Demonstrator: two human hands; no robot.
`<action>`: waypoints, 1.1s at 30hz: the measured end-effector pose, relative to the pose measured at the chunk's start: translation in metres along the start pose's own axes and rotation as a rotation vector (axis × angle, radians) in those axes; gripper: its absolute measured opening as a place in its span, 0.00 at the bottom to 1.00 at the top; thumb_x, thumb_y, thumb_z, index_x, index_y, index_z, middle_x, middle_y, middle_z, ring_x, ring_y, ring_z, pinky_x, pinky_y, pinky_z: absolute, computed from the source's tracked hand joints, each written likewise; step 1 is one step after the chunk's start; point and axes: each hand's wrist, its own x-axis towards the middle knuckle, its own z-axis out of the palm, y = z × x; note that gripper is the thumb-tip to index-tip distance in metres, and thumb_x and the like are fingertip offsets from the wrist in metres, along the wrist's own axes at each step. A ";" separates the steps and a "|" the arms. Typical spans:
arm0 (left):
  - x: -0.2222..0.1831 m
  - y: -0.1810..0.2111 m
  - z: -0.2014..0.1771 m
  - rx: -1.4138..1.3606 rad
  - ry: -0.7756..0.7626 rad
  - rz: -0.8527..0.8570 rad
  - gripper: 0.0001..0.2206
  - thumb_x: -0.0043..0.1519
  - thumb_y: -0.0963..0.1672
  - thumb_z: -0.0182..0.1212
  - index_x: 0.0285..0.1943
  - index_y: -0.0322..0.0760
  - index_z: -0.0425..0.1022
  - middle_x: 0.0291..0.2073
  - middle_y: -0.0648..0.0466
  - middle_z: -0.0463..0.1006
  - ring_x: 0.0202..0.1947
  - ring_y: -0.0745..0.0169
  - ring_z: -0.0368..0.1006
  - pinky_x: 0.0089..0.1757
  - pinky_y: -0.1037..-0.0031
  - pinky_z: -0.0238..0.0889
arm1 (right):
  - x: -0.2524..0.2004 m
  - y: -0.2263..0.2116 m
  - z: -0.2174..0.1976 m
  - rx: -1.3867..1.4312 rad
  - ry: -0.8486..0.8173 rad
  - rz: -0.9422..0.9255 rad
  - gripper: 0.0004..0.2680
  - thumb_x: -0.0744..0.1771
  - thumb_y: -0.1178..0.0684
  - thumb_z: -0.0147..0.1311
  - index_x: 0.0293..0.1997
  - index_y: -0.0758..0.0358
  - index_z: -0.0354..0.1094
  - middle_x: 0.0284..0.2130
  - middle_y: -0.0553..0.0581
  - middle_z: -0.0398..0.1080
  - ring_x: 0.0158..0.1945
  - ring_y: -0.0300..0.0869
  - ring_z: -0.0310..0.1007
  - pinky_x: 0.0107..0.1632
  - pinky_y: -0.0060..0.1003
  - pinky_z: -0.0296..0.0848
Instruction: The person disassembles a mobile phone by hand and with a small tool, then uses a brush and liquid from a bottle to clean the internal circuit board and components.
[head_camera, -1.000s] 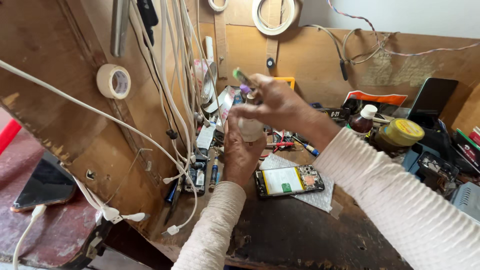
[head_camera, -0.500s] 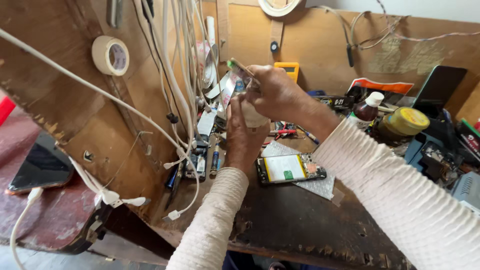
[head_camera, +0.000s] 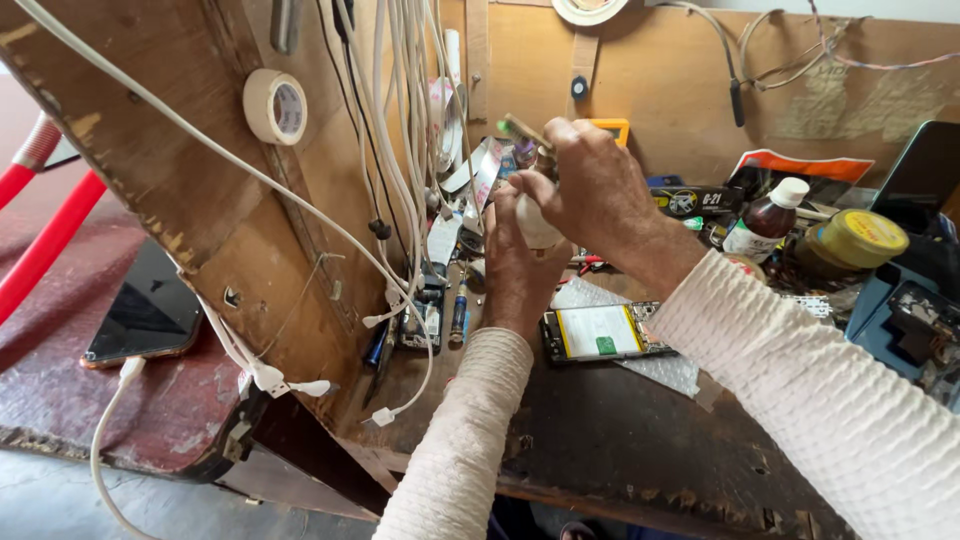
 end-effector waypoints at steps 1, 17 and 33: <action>0.001 0.001 -0.001 -0.036 -0.014 -0.027 0.35 0.49 0.39 0.74 0.66 0.40 0.59 0.53 0.41 0.72 0.53 0.41 0.74 0.51 0.58 0.71 | 0.001 -0.001 0.000 0.036 0.006 -0.055 0.13 0.68 0.48 0.60 0.48 0.69 0.68 0.40 0.69 0.72 0.44 0.62 0.77 0.44 0.53 0.74; 0.006 0.022 -0.003 -0.090 -0.071 -0.133 0.29 0.53 0.39 0.69 0.63 0.38 0.61 0.52 0.43 0.72 0.54 0.46 0.76 0.51 0.62 0.72 | 0.011 0.004 -0.020 0.037 -0.143 0.108 0.23 0.62 0.42 0.73 0.52 0.65 0.65 0.42 0.68 0.71 0.48 0.59 0.73 0.49 0.49 0.71; 0.005 0.017 -0.007 -0.161 -0.092 -0.187 0.28 0.55 0.40 0.69 0.63 0.37 0.61 0.51 0.43 0.74 0.51 0.48 0.78 0.49 0.63 0.73 | 0.015 -0.001 -0.020 0.238 -0.009 -0.309 0.24 0.64 0.48 0.68 0.58 0.75 0.63 0.45 0.73 0.72 0.48 0.58 0.76 0.50 0.49 0.73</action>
